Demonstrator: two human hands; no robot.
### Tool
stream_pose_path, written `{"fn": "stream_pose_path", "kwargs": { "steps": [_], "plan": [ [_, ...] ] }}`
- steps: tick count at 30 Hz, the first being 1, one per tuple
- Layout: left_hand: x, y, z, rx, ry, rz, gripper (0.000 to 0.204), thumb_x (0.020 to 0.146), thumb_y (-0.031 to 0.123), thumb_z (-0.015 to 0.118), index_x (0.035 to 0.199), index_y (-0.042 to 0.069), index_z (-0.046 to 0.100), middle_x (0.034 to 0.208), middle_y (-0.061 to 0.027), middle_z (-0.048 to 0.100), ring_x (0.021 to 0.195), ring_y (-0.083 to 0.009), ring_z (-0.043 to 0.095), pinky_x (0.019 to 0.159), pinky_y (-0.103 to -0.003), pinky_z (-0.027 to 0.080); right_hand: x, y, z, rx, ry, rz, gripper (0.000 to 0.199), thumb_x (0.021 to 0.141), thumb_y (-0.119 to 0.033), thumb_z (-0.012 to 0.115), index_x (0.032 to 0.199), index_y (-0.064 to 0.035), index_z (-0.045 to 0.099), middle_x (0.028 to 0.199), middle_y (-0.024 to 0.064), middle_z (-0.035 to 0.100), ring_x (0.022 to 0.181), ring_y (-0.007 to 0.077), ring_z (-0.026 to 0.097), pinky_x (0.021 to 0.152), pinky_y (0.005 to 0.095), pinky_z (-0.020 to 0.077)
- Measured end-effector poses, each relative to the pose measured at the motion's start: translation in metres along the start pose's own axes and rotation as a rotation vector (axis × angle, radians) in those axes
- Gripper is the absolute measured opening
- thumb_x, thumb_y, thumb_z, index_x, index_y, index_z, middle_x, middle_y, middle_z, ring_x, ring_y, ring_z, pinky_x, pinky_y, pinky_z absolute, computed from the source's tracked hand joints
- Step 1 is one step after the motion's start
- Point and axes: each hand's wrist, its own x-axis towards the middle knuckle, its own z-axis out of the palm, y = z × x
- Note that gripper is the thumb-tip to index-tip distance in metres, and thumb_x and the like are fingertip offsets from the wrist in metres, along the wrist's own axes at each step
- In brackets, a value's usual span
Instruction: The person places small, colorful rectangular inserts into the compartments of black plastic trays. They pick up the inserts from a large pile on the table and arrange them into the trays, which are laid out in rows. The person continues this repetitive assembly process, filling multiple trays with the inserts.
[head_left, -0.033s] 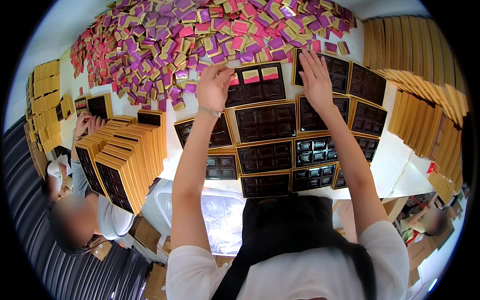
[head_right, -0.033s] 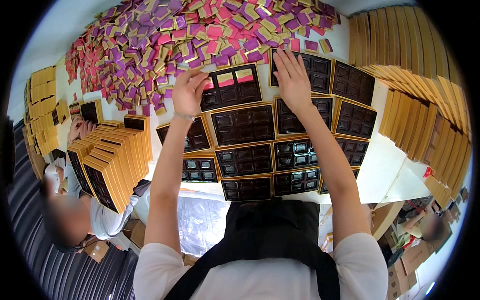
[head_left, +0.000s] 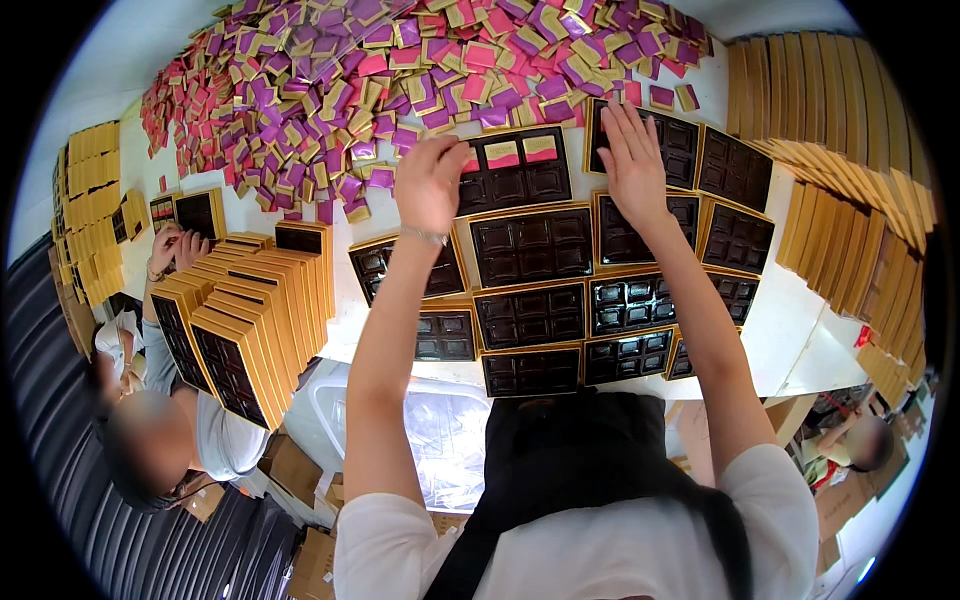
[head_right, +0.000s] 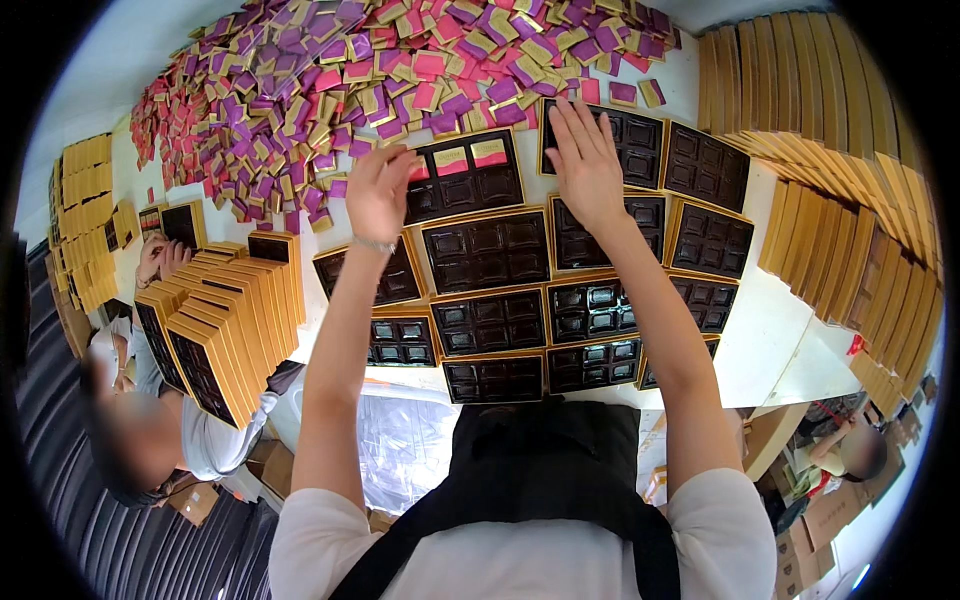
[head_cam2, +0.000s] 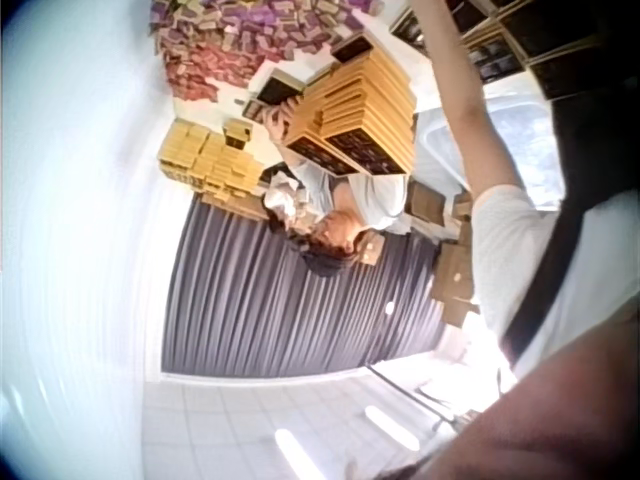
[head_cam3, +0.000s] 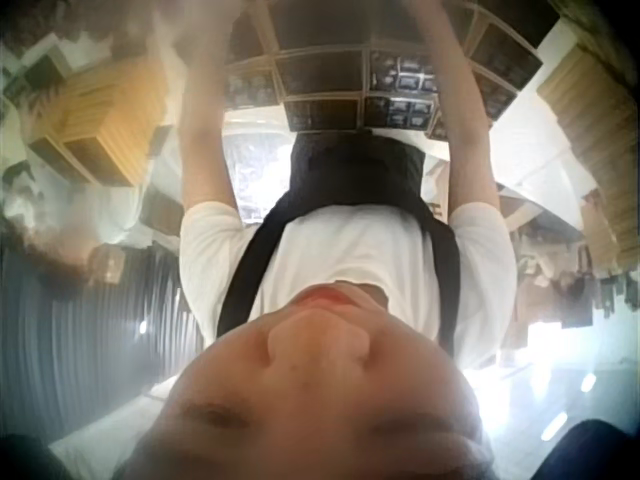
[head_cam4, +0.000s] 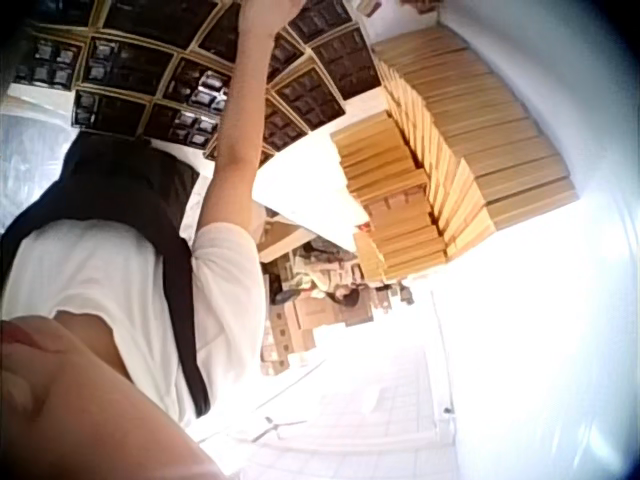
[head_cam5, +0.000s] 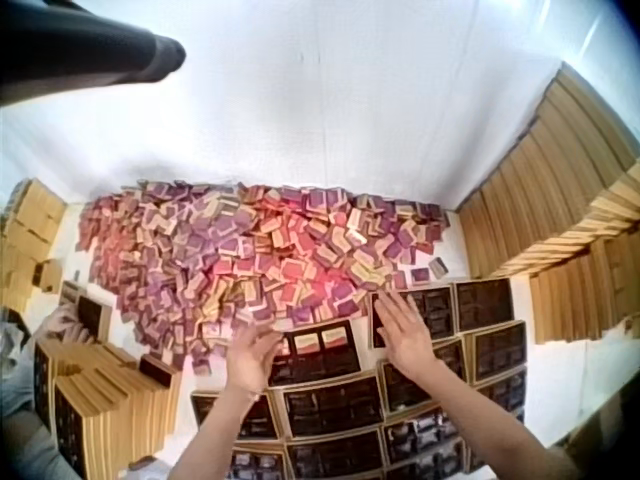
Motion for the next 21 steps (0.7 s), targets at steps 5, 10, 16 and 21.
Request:
{"fn": "stream_pose_path", "kwargs": {
  "steps": [5,10,16,21],
  "plan": [
    [-0.03,0.035,0.007,0.264,-0.192,0.022,0.077,0.086,0.047,0.061,0.143,0.001,0.037,0.146,-0.0141,0.042,0.135,-0.0312,0.041,0.11,-0.06,0.021,-0.016,0.005,-0.004,-0.115,-0.262,0.007,0.075,0.092,-0.049,0.05,0.148,-0.0026,0.03,0.155,0.0109,0.028,0.145,0.0262,0.023,0.113,0.0604,0.0172],
    [-0.031,0.034,0.01,0.254,-0.118,-0.027,0.075,0.088,0.044,0.059,0.144,0.0,0.035,0.147,-0.0171,0.04,0.134,-0.032,0.042,0.11,-0.059,0.022,-0.007,0.002,-0.005,-0.08,-0.093,0.004,0.054,0.09,-0.032,0.059,0.135,-0.0019,0.048,0.142,0.0114,0.047,0.131,0.0274,0.044,0.11,0.0534,0.0279],
    [0.074,0.007,0.02,0.058,0.234,-0.167,0.046,0.079,0.011,0.069,0.122,0.002,0.056,0.117,-0.0147,0.063,0.101,-0.0311,0.063,0.087,-0.041,0.049,0.113,-0.038,0.042,0.276,0.015,-0.249,0.037,0.078,0.001,0.059,0.115,-0.0039,0.059,0.113,0.0108,0.062,0.108,0.028,0.058,0.085,0.0373,0.0515],
    [0.127,-0.027,0.053,-0.209,0.197,-0.504,0.049,0.073,0.021,0.076,0.115,0.003,0.06,0.094,-0.0109,0.068,0.081,-0.0235,0.068,0.074,-0.036,0.053,0.157,-0.048,0.093,0.33,-0.052,-0.16,0.05,0.07,-0.004,0.073,0.118,-0.0036,0.059,0.111,0.0117,0.063,0.108,0.0299,0.058,0.085,0.0388,0.0523]
  ]
}}
